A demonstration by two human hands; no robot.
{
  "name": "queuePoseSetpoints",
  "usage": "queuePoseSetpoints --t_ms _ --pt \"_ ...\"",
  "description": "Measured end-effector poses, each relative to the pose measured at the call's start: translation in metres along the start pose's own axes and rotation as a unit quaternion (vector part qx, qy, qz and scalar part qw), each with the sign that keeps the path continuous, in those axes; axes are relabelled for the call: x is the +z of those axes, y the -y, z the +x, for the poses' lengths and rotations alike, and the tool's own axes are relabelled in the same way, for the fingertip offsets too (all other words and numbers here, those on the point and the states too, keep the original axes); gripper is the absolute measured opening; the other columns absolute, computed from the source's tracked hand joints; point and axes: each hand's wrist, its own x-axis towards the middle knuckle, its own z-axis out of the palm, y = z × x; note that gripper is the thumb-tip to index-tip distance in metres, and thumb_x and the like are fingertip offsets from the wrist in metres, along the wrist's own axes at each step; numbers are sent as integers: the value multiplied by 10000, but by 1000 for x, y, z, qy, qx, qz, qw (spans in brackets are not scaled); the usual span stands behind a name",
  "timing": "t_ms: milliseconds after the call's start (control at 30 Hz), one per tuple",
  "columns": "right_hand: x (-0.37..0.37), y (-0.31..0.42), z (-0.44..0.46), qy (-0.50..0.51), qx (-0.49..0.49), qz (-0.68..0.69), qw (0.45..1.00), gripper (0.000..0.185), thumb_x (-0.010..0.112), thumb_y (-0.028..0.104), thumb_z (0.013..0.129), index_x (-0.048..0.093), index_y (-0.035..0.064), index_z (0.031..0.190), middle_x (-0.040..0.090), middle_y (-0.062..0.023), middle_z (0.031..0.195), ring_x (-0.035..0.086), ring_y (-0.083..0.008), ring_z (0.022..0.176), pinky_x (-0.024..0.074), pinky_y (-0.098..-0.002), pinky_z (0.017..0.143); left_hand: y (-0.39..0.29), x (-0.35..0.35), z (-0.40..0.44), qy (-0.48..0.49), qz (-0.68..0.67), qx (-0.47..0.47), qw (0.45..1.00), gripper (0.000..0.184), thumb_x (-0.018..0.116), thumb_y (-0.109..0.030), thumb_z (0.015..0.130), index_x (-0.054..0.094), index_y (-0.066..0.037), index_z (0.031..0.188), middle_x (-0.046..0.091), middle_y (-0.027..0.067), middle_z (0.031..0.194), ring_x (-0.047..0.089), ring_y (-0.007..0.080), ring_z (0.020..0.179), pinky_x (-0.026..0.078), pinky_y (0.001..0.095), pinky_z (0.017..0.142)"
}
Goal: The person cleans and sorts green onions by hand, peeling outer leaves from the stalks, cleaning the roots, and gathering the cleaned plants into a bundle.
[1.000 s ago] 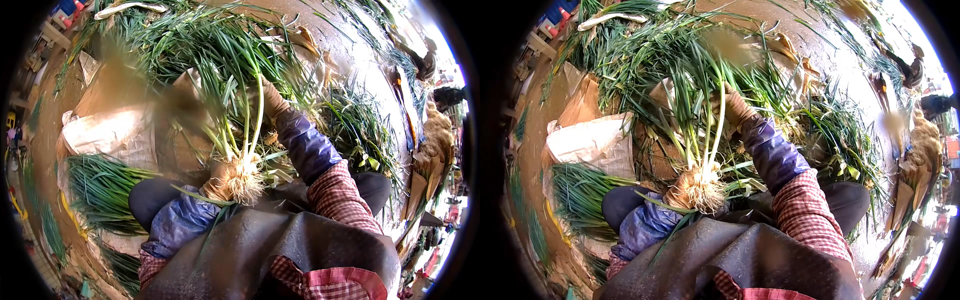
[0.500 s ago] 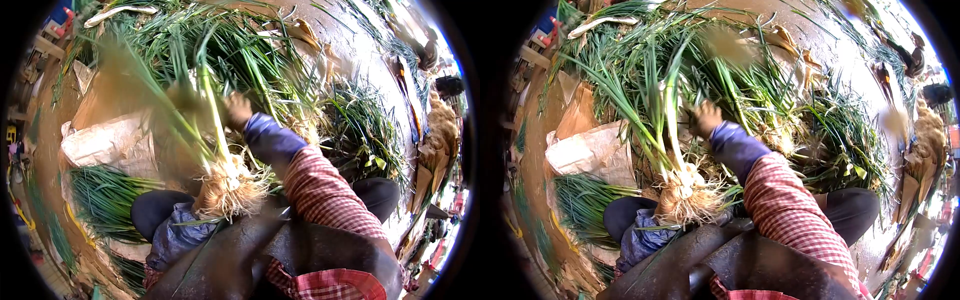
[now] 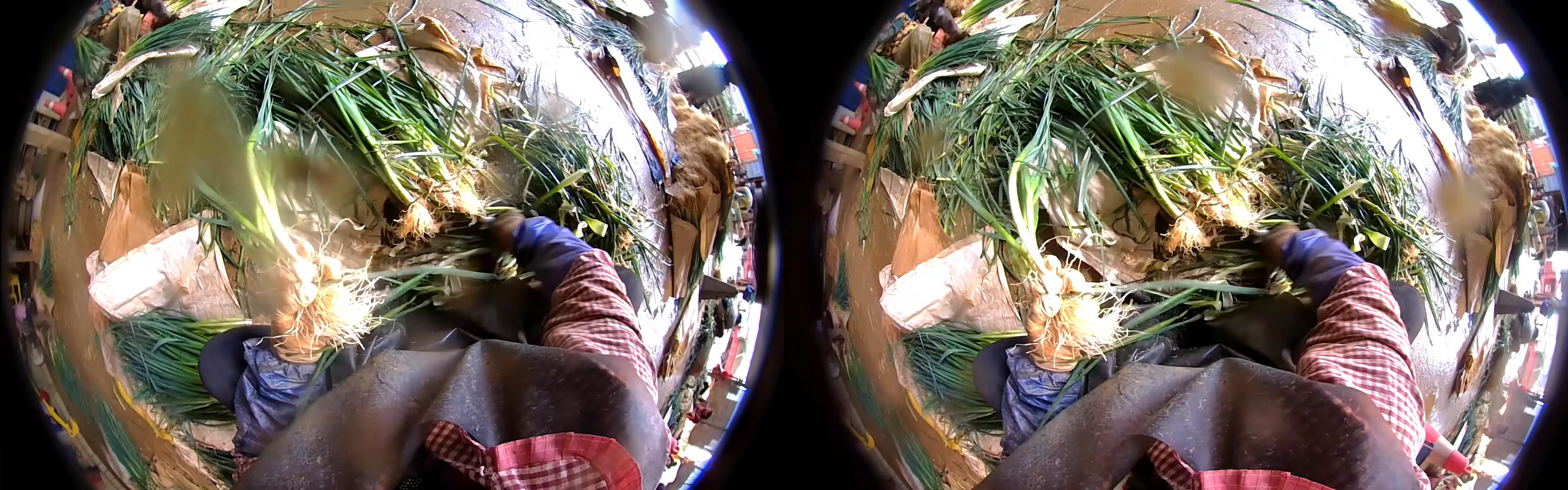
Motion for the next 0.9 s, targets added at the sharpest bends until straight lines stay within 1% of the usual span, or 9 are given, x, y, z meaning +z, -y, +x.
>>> queuePoseSetpoints --t_ms 133,233,467,600,667,700,767,833,900 --pt "2 -47 -48 51 12 -25 998 363 497 338 904 447 91 1166 428 -114 1109 398 -247 1004 389 -367 893 1 5 2 -4 56 29 998 538 586 -22 766 425 -100 1273 530 108 1044 554 252 954 524 405 753" --pt "3 -72 -76 89 24 -30 995 318 491 326 909 485 82 1114 469 -101 1039 441 -218 937 420 -351 854 10 -9 13 -41 140 93 985 518 584 -40 751 436 -72 1247 536 98 977 561 237 792 518 361 647" --pt "-3 -127 -87 119 10 -26 992 266 476 298 922 574 62 994 565 -72 876 539 -148 781 492 -316 764 36 -28 26 -113 4 -58 992 607 625 -130 801 369 -57 1347 587 100 1034 606 239 900 544 403 758" --pt "0 -182 -17 -66 -95 -109 987 280 467 282 929 624 50 925 620 -55 783 596 -109 692 534 -296 713 45 -27 33 -94 13 -96 991 541 645 -94 780 430 -77 1276 583 101 1047 585 249 960 511 444 850" --pt "-129 -72 -51 -29 165 88 982 248 434 158 936 614 9 1018 637 -123 867 634 -142 701 527 -279 591 49 -10 39 -122 29 -44 991 487 653 -75 764 467 -72 1214 581 114 1046 570 256 992 490 464 881" --pt "-141 -61 -47 -130 195 81 969 271 405 182 938 611 22 1011 620 -127 848 613 -131 706 508 -297 596 49 -5 42 -126 32 -41 991 487 653 -75 764 467 -72 1214 581 114 1046 570 256 992 490 464 881" --pt "-117 -112 32 -255 205 121 937 255 503 173 854 638 92 1055 656 -159 1000 651 -271 837 527 -378 720 48 0 47 -99 6 -75 992 468 651 -59 757 477 -62 1191 573 118 1051 558 266 1015 474 478 906" --pt "-96 -127 80 -122 306 206 921 340 543 222 836 593 131 1159 630 -177 1077 635 -286 927 520 -388 782 48 -16 51 -113 -11 -87 990 468 637 -35 750 470 -42 1187 559 117 1049 549 266 1014 485 465 895" --pt "-27 -169 145 -310 220 276 883 540 632 320 774 505 117 1259 599 -191 1134 602 -296 1021 487 -377 865 49 -18 56 -121 9 -79 990 494 630 -15 742 458 -28 1205 544 109 1032 543 252 997 497 431 877"
